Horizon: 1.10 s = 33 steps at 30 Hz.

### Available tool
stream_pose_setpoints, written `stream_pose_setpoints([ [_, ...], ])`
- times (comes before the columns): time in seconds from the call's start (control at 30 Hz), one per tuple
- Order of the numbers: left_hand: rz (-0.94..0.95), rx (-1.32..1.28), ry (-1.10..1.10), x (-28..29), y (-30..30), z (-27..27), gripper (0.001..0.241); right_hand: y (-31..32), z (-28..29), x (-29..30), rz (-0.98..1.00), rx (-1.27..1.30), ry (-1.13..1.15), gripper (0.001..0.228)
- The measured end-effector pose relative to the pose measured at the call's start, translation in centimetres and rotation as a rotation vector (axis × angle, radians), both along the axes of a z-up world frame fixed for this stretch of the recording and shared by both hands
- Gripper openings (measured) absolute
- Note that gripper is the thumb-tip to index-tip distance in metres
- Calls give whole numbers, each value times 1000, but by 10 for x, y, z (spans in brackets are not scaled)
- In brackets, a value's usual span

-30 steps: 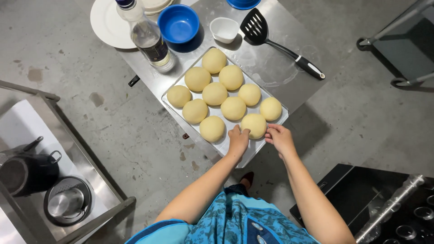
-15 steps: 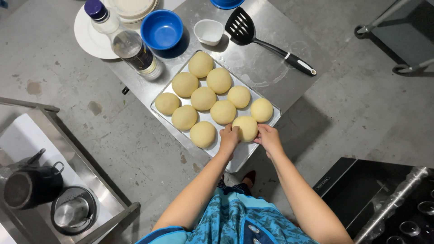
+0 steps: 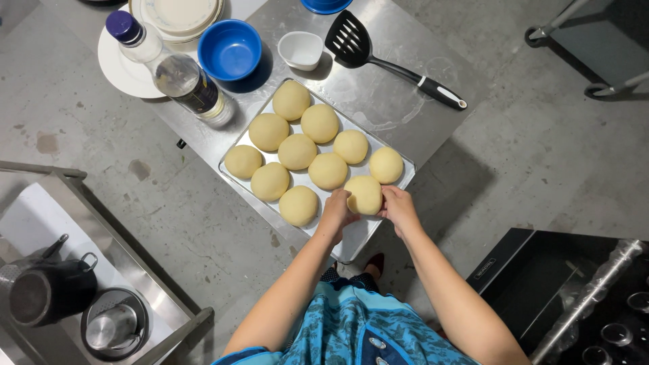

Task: Frying dough balls in a pan on a gas stove.

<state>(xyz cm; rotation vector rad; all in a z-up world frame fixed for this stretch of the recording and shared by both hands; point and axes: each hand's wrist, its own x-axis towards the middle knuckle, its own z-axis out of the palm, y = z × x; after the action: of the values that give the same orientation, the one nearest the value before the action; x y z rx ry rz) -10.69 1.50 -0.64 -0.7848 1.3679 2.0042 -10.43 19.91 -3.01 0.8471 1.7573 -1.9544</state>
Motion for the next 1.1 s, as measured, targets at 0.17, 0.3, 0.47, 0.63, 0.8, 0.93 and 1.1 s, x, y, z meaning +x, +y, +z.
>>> stream_pose_setpoints([
  [0.17, -11, 60, -33, 9, -8, 16, 38, -1, -1, 10, 16, 40, 39, 33],
  [0.3, -31, 89, -28, 19, -15, 22, 39, -3, -1, 19, 29, 97, 101, 33],
  [0.47, -82, 87, 35, 24, -25, 74, 44, -14, 57, 29, 17, 148, 171, 32],
  [0.63, -167, 120, 151, 22, -24, 144, 46, -9, 121, 43, -43, 227, 282, 33],
  [0.8, -331, 200, 415, 20, 4, 190, 50, 20, 170, 72, -248, 279, 438, 32],
  [0.93, -599, 211, 513, 22, 59, 209, 49, 61, 204, 113, -509, 417, 444, 31],
  [1.1, -844, 361, 538, 59, 158, 228, 48, 123, 246, 207, -727, 505, 437, 32],
])
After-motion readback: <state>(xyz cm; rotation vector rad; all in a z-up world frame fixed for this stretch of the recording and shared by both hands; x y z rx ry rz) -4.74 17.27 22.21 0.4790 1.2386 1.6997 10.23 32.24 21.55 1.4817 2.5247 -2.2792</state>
